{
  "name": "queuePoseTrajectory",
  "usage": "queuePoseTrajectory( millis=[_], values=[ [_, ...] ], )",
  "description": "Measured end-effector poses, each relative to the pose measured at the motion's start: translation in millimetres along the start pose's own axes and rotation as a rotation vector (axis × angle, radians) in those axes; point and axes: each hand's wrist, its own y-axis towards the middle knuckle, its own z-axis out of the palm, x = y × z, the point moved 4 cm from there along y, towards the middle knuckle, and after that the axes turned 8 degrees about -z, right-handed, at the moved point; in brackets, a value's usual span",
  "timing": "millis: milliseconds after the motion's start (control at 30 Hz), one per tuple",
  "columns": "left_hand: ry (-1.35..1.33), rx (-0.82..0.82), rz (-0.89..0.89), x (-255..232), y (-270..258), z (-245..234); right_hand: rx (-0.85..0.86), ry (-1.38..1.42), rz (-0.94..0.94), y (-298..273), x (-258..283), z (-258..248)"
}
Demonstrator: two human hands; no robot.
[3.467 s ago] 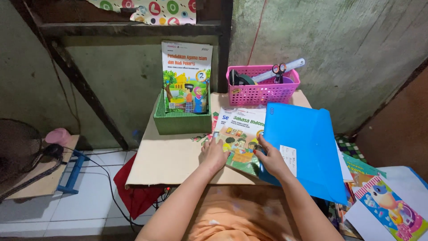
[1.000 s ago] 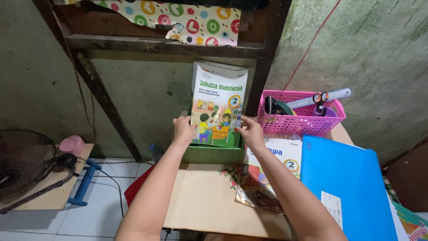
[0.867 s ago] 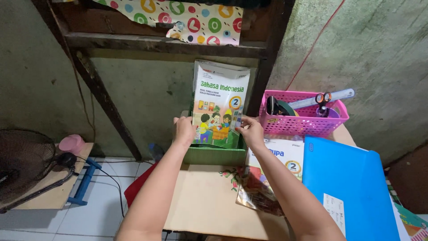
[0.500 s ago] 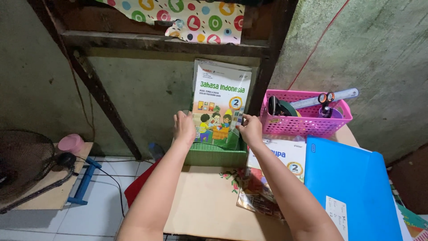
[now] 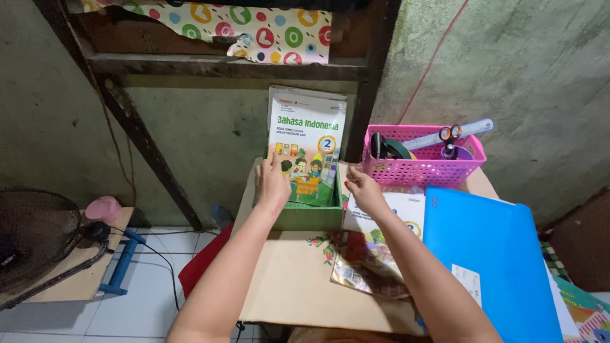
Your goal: The person organizes school supplies on a table. They place a ruler and scissors into a pink basket, then stack several textbooks into a green box. Finally, they sort a stack of white papers into a blue folder.
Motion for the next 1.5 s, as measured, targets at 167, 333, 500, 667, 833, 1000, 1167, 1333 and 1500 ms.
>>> queuePoseTrajectory(
  millis=[167, 333, 500, 667, 833, 1000, 1167, 1333, 1500],
  values=[
    [-0.037, -0.055, 0.145, -33, -37, 16, 0.039, -0.010, 0.043, -37, -13, -37],
    [-0.042, -0.157, 0.316, -60, -80, 43, 0.053, 0.038, 0.077, -92, 10, -80],
    [-0.178, -0.140, 0.440, -64, -110, 86, 0.061, 0.080, 0.141, -142, 11, -111],
    [-0.135, -0.022, 0.398, -62, -143, 95, 0.110, -0.060, 0.143, -189, 19, -127],
    [-0.020, 0.151, 0.310, -49, -165, 114, 0.135, -0.229, 0.180, -231, 32, -125],
    [0.118, 0.401, 0.083, -41, -181, 118, 0.127, -0.125, 0.145, -236, 1, -119],
    [0.103, 0.447, 0.019, -50, -186, 110, 0.146, -0.133, 0.126, -239, -14, -113],
    [0.053, 0.477, -0.041, -80, -203, 68, 0.153, -0.123, 0.108, -240, -10, -113],
    [-0.009, 0.455, -0.109, -95, -212, 42, 0.151, -0.092, 0.092, -247, 11, -116]
  ],
)
